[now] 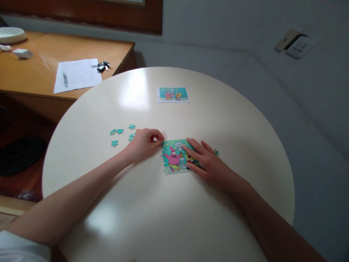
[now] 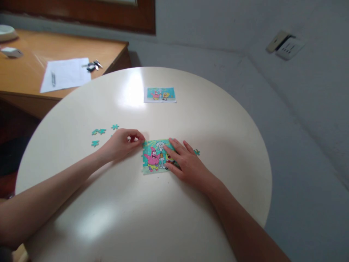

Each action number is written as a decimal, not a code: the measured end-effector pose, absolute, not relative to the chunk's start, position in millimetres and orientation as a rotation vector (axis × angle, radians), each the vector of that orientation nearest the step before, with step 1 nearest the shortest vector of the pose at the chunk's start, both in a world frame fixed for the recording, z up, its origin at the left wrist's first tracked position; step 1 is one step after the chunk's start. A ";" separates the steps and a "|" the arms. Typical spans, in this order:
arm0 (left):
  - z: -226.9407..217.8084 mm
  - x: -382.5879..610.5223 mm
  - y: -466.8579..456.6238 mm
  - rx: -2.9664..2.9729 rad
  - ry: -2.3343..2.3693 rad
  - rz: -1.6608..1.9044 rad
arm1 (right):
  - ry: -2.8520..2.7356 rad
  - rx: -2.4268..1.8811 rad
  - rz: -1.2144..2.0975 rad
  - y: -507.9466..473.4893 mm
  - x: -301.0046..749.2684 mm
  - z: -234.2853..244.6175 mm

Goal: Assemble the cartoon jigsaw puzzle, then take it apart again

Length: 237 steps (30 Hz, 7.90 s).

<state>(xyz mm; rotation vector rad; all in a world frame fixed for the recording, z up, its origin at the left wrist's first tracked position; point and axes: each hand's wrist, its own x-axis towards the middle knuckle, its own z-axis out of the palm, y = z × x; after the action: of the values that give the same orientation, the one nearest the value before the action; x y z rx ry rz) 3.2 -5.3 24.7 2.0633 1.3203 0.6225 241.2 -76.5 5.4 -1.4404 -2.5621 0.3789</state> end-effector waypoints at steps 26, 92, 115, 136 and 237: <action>15.0 6.2 -8.7 2.334 1.348 0.575 | -2.569 -1.461 0.376 -76.4 240.8 5.6; 30.2 -12.6 -15.0 2.512 1.353 0.324 | -1.556 -1.506 0.244 -54.8 281.4 -4.0; 31.3 -7.5 -23.6 2.542 1.208 0.304 | -1.575 -1.517 0.264 -56.4 281.3 -4.3; 23.9 -0.6 -28.3 2.517 1.207 0.393 | -2.083 -1.449 0.358 -68.1 267.2 5.1; 38.7 -16.1 -15.6 2.483 1.300 0.420 | -1.863 -1.640 0.434 -68.2 315.8 27.9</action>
<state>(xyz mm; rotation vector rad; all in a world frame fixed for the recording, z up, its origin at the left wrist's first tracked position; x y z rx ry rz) -16.1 -15.6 38.7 2.4827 1.3000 0.4201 315.8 -68.2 27.9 -1.6397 -1.8625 0.4341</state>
